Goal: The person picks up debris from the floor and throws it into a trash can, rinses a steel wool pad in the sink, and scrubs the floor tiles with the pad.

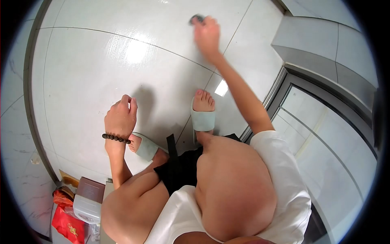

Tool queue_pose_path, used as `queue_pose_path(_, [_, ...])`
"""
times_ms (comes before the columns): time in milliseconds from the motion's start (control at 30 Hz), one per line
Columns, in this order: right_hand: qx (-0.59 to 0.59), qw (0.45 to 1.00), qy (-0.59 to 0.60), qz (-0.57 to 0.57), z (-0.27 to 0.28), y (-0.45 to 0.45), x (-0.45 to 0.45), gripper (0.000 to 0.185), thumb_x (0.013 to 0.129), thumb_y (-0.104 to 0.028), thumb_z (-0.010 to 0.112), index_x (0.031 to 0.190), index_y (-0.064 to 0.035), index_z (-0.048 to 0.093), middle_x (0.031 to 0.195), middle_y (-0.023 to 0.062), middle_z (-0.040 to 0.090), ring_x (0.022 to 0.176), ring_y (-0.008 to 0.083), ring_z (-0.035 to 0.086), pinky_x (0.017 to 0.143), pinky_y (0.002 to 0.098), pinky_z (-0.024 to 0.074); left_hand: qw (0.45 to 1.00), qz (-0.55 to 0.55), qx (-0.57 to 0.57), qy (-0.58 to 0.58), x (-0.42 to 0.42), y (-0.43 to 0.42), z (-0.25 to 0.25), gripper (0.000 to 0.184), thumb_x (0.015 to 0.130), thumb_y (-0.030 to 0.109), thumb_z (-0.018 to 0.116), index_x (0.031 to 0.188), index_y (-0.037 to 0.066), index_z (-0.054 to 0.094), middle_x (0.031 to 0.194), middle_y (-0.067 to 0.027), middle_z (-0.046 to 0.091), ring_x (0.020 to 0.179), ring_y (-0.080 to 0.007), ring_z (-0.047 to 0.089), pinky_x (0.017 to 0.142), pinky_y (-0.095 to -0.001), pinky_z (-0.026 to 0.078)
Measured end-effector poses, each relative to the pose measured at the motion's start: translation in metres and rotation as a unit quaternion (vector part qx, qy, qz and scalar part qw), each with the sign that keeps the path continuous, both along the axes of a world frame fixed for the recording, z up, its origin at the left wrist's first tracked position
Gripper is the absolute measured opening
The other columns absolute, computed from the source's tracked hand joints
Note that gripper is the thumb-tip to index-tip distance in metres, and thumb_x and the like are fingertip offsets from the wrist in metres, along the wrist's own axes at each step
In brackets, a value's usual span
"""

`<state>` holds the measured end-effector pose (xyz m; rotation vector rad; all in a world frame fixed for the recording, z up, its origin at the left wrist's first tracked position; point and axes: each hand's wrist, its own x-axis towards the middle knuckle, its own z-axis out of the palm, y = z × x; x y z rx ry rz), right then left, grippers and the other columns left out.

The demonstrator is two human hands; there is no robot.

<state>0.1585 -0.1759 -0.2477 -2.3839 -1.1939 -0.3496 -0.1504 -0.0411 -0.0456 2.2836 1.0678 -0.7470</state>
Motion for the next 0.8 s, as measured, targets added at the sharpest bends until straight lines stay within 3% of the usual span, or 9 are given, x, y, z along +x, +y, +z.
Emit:
queue_pose_path(33, [0.017, 0.999, 0.029, 0.033, 0.003, 0.007, -0.034, 0.013, 0.086, -0.009, 0.065, 0.097, -0.0084, 0.072, 0.086, 0.0107, 0.057, 0.082, 0.0302, 0.056, 0.068, 0.0449, 0.0420, 1.000, -0.001, -0.003, 0.001, 0.000, 0.000, 0.000, 0.033, 0.103, 0.033, 0.046, 0.097, 0.005, 0.062, 0.088, -0.0155, 0.071, 0.080, -0.0394, 0.067, 0.069, -0.0486, 0.053])
queue_pose_path(67, [0.034, 0.987, 0.149, 0.049, 0.021, 0.014, -0.076, 0.011, 0.087, -0.012, 0.064, 0.096, -0.0078, 0.071, 0.086, 0.0115, 0.057, 0.083, 0.0306, 0.056, 0.070, 0.0455, 0.0412, 1.000, 0.002, 0.000, 0.002, -0.001, 0.001, -0.001, 0.033, 0.103, 0.033, 0.046, 0.097, 0.005, 0.062, 0.088, -0.0155, 0.071, 0.080, -0.0394, 0.067, 0.069, -0.0486, 0.053])
queue_pose_path(100, [0.012, 0.981, 0.130, 0.142, 0.011, 0.012, -0.107, 0.017, 0.087, -0.013, 0.066, 0.102, -0.0089, 0.071, 0.086, 0.0111, 0.058, 0.085, 0.0318, 0.056, 0.074, 0.0443, 0.0424, 1.000, -0.006, 0.005, -0.005, -0.002, 0.001, -0.003, 0.033, 0.103, 0.033, 0.046, 0.097, 0.005, 0.062, 0.088, -0.0156, 0.071, 0.079, -0.0394, 0.067, 0.069, -0.0485, 0.053])
queue_pose_path(167, [-0.052, 0.971, 0.079, 0.222, 0.032, 0.005, -0.168, 0.035, 0.079, -0.013, 0.067, 0.114, -0.0107, 0.070, 0.096, 0.0070, 0.057, 0.092, 0.0273, 0.054, 0.078, 0.0417, 0.0424, 1.000, -0.012, 0.012, -0.005, -0.004, 0.002, -0.002, 0.034, 0.103, 0.034, 0.046, 0.097, 0.005, 0.063, 0.088, -0.0157, 0.071, 0.079, -0.0394, 0.067, 0.069, -0.0485, 0.053])
queue_pose_path(300, [-0.047, 0.957, 0.117, 0.260, 0.032, -0.004, -0.191, 0.035, 0.079, -0.012, 0.067, 0.114, -0.0109, 0.070, 0.095, 0.0063, 0.057, 0.091, 0.0266, 0.054, 0.079, 0.0413, 0.0422, 0.999, 0.012, 0.031, -0.001, -0.002, 0.005, 0.002, 0.035, 0.104, 0.036, 0.046, 0.102, 0.005, 0.063, 0.080, -0.0176, 0.070, 0.079, -0.0410, 0.066, 0.069, -0.0495, 0.051])
queue_pose_path(467, [0.010, 0.989, 0.060, 0.137, 0.015, -0.002, -0.088, 0.007, 0.089, -0.014, 0.066, 0.094, -0.0132, 0.071, 0.077, 0.0080, 0.050, 0.075, 0.0273, 0.051, 0.064, 0.0429, 0.0402, 0.999, 0.025, 0.041, -0.007, -0.010, 0.007, 0.000, 0.035, 0.103, 0.036, 0.046, 0.102, 0.005, 0.064, 0.080, -0.0178, 0.070, 0.078, -0.0411, 0.066, 0.069, -0.0492, 0.051])
queue_pose_path(500, [-0.017, 0.991, 0.069, 0.111, 0.020, -0.004, -0.058, 0.017, 0.085, -0.007, 0.063, 0.098, -0.0115, 0.073, 0.082, 0.0088, 0.055, 0.079, 0.0280, 0.054, 0.066, 0.0426, 0.0408, 0.999, 0.024, 0.034, -0.007, -0.010, 0.006, 0.000, 0.035, 0.103, 0.036, 0.046, 0.102, 0.005, 0.064, 0.081, -0.0180, 0.070, 0.078, -0.0410, 0.066, 0.069, -0.0490, 0.051])
queue_pose_path(633, [-0.037, 0.999, -0.023, -0.002, 0.014, -0.010, 0.050, 0.024, 0.081, -0.007, 0.065, 0.102, -0.0103, 0.074, 0.086, 0.0105, 0.058, 0.080, 0.0293, 0.058, 0.062, 0.0434, 0.0447, 1.000, -0.001, 0.026, -0.007, -0.006, 0.002, 0.001, 0.034, 0.103, 0.035, 0.046, 0.098, 0.005, 0.063, 0.085, -0.0151, 0.071, 0.079, -0.0374, 0.068, 0.069, -0.0469, 0.054])
queue_pose_path(800, [-0.049, 0.998, -0.035, -0.007, 0.011, 0.005, 0.038, 0.024, 0.079, -0.008, 0.067, 0.101, -0.0095, 0.074, 0.085, 0.0107, 0.058, 0.079, 0.0295, 0.058, 0.062, 0.0439, 0.0450, 1.000, 0.010, 0.012, -0.017, -0.005, -0.001, -0.003, 0.036, 0.103, 0.037, 0.046, 0.101, 0.005, 0.064, 0.083, -0.0175, 0.070, 0.079, -0.0397, 0.067, 0.070, -0.0484, 0.052])
